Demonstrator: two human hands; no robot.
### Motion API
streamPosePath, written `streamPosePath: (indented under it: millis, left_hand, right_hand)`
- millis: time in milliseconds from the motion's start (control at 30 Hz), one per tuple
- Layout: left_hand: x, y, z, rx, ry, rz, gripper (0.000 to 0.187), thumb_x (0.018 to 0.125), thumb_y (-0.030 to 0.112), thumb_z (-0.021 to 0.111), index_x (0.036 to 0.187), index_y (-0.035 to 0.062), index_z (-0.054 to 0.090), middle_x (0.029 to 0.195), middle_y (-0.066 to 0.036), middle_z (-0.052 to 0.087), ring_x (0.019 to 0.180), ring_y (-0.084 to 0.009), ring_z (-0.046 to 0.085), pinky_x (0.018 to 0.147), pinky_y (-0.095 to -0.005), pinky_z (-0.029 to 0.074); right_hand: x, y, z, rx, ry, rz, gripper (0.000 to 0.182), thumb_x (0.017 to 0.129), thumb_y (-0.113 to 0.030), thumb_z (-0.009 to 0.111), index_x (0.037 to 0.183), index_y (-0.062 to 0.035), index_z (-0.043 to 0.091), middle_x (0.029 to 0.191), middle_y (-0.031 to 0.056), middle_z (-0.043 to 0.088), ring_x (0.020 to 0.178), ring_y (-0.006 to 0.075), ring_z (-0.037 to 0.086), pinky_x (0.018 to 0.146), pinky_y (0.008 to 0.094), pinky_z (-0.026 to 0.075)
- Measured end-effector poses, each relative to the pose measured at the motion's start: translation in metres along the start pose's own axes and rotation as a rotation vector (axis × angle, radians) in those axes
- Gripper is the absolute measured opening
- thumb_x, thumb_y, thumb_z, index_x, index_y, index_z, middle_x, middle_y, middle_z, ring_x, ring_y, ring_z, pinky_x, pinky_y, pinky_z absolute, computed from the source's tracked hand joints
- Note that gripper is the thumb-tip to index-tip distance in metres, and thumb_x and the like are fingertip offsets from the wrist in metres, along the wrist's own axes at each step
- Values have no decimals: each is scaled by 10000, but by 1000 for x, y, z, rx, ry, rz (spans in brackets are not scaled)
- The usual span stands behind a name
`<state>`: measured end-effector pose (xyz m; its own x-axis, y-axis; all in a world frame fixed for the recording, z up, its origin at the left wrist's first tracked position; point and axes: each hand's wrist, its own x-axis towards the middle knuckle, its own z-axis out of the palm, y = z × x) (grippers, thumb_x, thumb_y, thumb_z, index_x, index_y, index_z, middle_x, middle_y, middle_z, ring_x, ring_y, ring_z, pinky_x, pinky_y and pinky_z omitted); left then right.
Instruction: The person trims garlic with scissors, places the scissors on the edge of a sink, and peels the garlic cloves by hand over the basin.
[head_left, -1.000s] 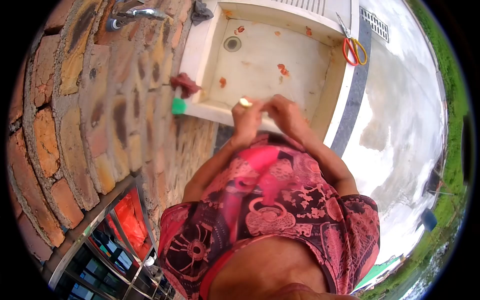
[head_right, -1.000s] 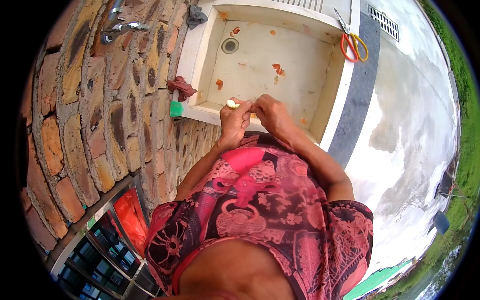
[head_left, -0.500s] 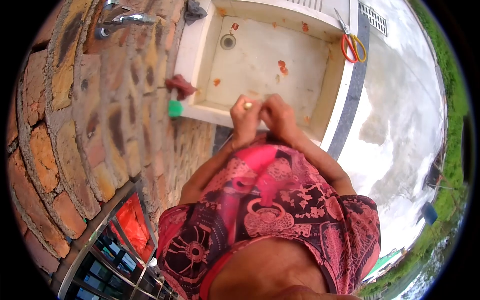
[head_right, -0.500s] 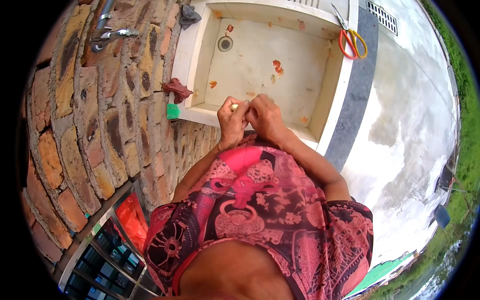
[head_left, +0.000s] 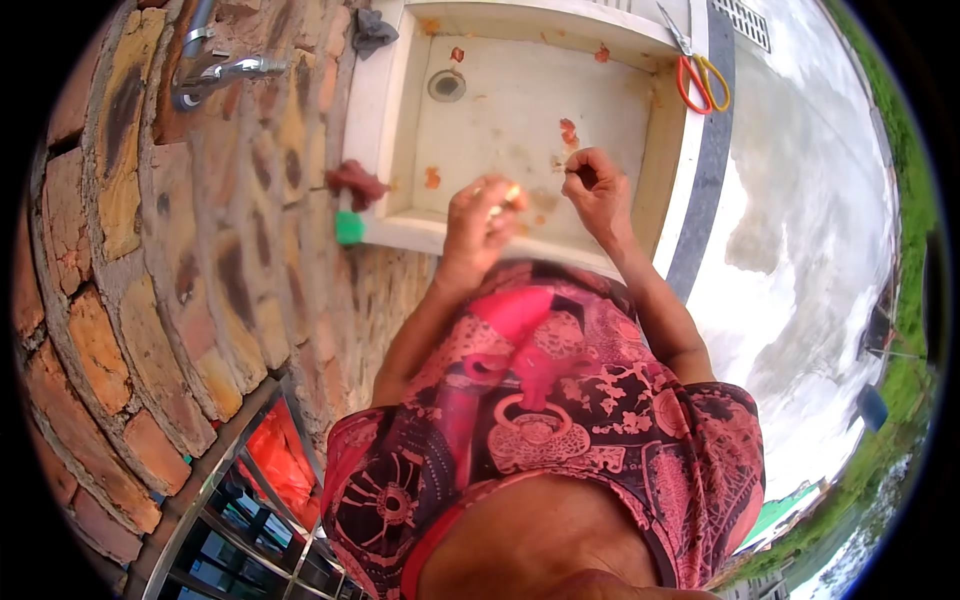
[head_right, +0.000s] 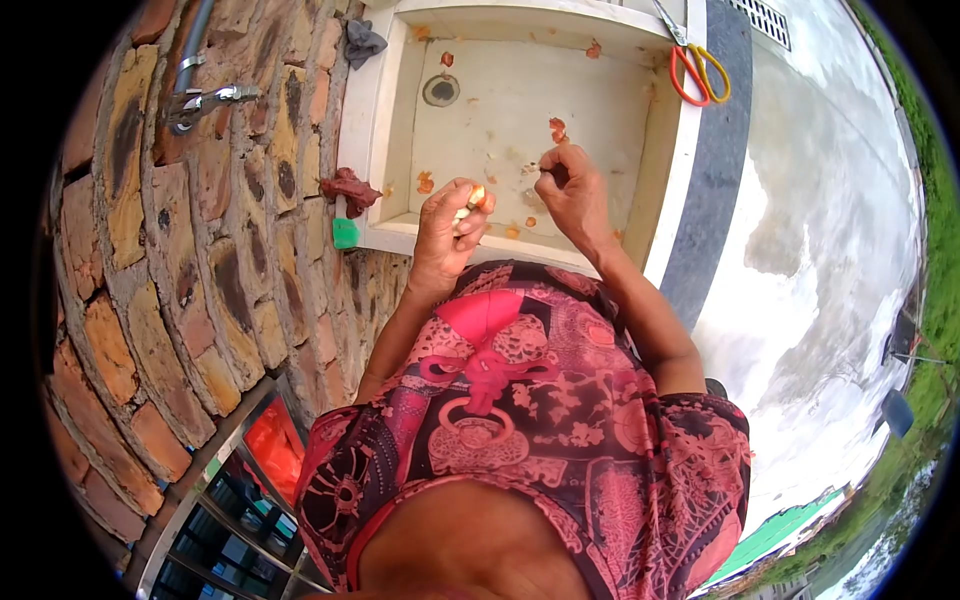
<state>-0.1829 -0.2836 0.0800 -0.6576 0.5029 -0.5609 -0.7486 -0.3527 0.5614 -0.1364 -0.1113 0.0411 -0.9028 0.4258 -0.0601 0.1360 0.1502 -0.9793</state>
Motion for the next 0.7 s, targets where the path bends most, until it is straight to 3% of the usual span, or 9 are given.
streamPosePath:
  millis: [33,100,133,200,233,300,533,667,700]
  left_hand:
    - [1,0,2,2,-1,-1,134,891,169,539,846,44,529,753,-76,553,507,-13,377,384,-143,270]
    - [2,-3,7,79,122,83,146,896,177,553,859,38,531,734,-58,546,479,-18,358,384,-150,266]
    - [2,-7,9,82,124,80,146,896,177,553,859,38,531,734,-58,546,479,-18,358,384,-150,266]
    - [3,-17,13,358,256,321,149,905,177,560,864,39,523,690,-19,525,470,-17,353,396,-160,278]
    - [6,-24,10,360,256,319,149,905,177,560,864,39,523,690,-19,525,470,-17,353,396,-160,278]
    - [10,-36,3,622,267,545,133,909,154,559,877,33,514,652,18,493,474,-14,361,409,-169,289]
    - [12,-45,1,817,289,737,126,909,136,551,873,25,502,663,7,521,505,-17,410,415,-183,318]
    - [9,-36,2,724,252,585,113,903,125,555,878,25,510,686,-4,539,511,-18,419,408,-183,314]
    - [10,-29,1,565,174,411,118,902,131,558,878,24,513,694,-11,547,516,-21,428,408,-185,316]
  right_hand:
    - [3,-1,-2,-65,35,-79,92,769,34,546,848,-9,562,682,41,538,555,89,543,513,237,435]
    - [-4,-2,-1,24,-4,-21,65,801,0,571,865,-3,584,657,32,555,559,83,550,524,233,448]
    - [-8,-16,1,158,-125,138,52,812,-26,594,855,3,588,651,26,563,560,79,548,519,227,449]
    - [-12,-34,6,323,-292,347,132,833,-96,645,838,27,597,666,24,582,550,69,542,488,205,445]
    - [-12,-36,10,324,-290,348,132,833,-96,645,838,27,597,666,24,582,550,69,542,488,205,445]
    - [-13,-40,15,360,-284,394,127,830,-88,643,827,30,597,659,31,581,530,66,535,467,197,437]
    - [-10,-30,13,376,-287,421,65,798,-32,611,770,24,592,636,22,567,494,57,511,416,193,395]
    - [-7,-29,11,306,-283,430,59,766,-24,610,720,9,592,622,-2,549,508,35,470,431,190,356]
    - [-6,-26,10,281,-295,368,58,755,-21,605,705,2,589,614,-16,535,524,27,447,447,192,338]
